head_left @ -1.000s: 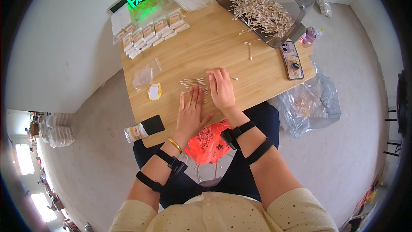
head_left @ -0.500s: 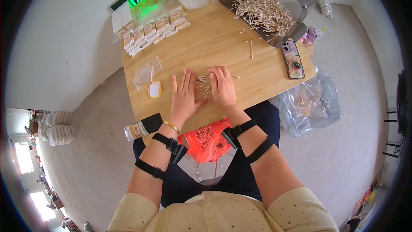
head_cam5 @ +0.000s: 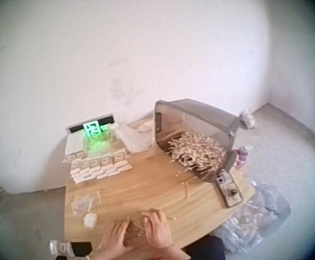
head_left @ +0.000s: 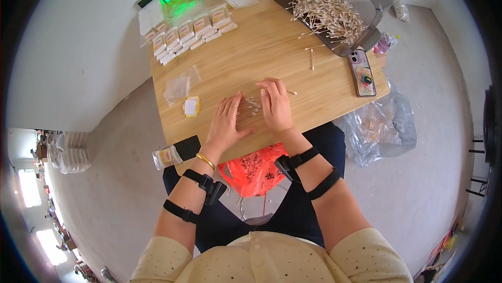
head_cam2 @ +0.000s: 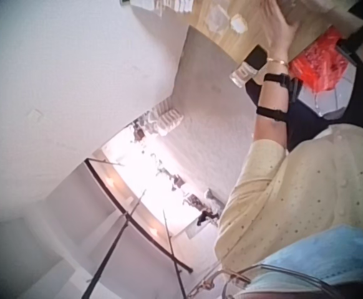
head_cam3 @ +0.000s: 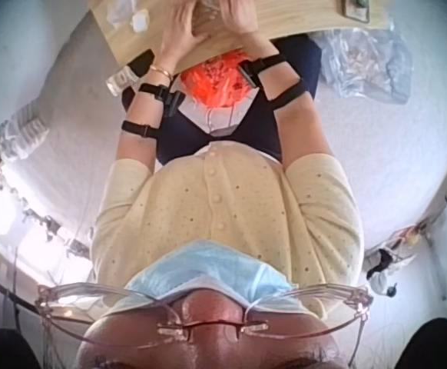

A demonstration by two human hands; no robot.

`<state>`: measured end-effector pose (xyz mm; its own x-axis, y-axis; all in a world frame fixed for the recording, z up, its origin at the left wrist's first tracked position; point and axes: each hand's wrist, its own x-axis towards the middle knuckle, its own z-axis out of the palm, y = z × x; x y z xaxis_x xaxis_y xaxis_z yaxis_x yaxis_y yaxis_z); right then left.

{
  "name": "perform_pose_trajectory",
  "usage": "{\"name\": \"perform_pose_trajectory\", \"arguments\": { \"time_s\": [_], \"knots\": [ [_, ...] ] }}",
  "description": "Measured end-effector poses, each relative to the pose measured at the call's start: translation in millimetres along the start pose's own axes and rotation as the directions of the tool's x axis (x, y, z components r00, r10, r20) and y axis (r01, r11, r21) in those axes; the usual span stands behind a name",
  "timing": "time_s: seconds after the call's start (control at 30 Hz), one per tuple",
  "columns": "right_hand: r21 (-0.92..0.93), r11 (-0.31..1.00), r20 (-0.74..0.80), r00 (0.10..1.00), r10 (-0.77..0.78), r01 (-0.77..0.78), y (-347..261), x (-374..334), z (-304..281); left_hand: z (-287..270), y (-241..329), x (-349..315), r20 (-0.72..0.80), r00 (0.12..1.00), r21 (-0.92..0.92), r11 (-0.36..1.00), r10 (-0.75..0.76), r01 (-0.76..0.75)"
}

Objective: Sorting cotton swabs and placing them into small plastic bags.

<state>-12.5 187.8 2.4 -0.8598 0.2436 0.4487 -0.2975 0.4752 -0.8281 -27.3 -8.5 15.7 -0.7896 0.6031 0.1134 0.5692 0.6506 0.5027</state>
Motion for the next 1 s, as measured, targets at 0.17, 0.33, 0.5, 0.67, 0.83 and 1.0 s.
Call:
{"name": "perform_pose_trajectory", "arguments": {
  "time_s": [0.17, 0.33, 0.5, 0.67, 0.83, 1.0],
  "knots": [
    [0.086, 0.992, 0.114, 0.990, 0.078, -0.088, -4.0, -2.7, 4.2, 9.4, 1.6, -10.8, -0.274, 0.943, -0.362, 0.929, -0.187, 0.079],
    [0.157, 0.985, 0.216, 0.976, 0.035, -0.070, -8.6, -2.5, 41.6, 34.3, 11.8, 8.0, -0.248, 0.925, -0.632, 0.772, -0.286, 0.069],
    [0.187, 0.978, 0.124, 0.990, 0.067, -0.090, -13.5, -8.6, 50.3, 30.2, 17.9, 7.3, -0.307, 0.896, -0.647, 0.760, -0.322, 0.051],
    [0.081, 0.989, 0.094, 0.989, 0.118, -0.126, -10.2, -18.5, 6.8, 12.6, -6.6, -25.4, -0.410, 0.835, -0.510, 0.851, -0.367, 0.124],
    [-0.075, 0.996, 0.211, 0.976, 0.053, -0.038, -19.4, -42.5, -7.3, 4.0, -8.9, -45.4, -0.260, 0.917, -0.298, 0.928, -0.303, 0.222],
    [-0.145, 0.989, 0.223, 0.974, 0.029, 0.004, -28.8, -44.4, -5.4, 6.9, 4.8, -35.4, -0.076, 0.996, 0.226, 0.972, -0.045, 0.061]
  ]
}}
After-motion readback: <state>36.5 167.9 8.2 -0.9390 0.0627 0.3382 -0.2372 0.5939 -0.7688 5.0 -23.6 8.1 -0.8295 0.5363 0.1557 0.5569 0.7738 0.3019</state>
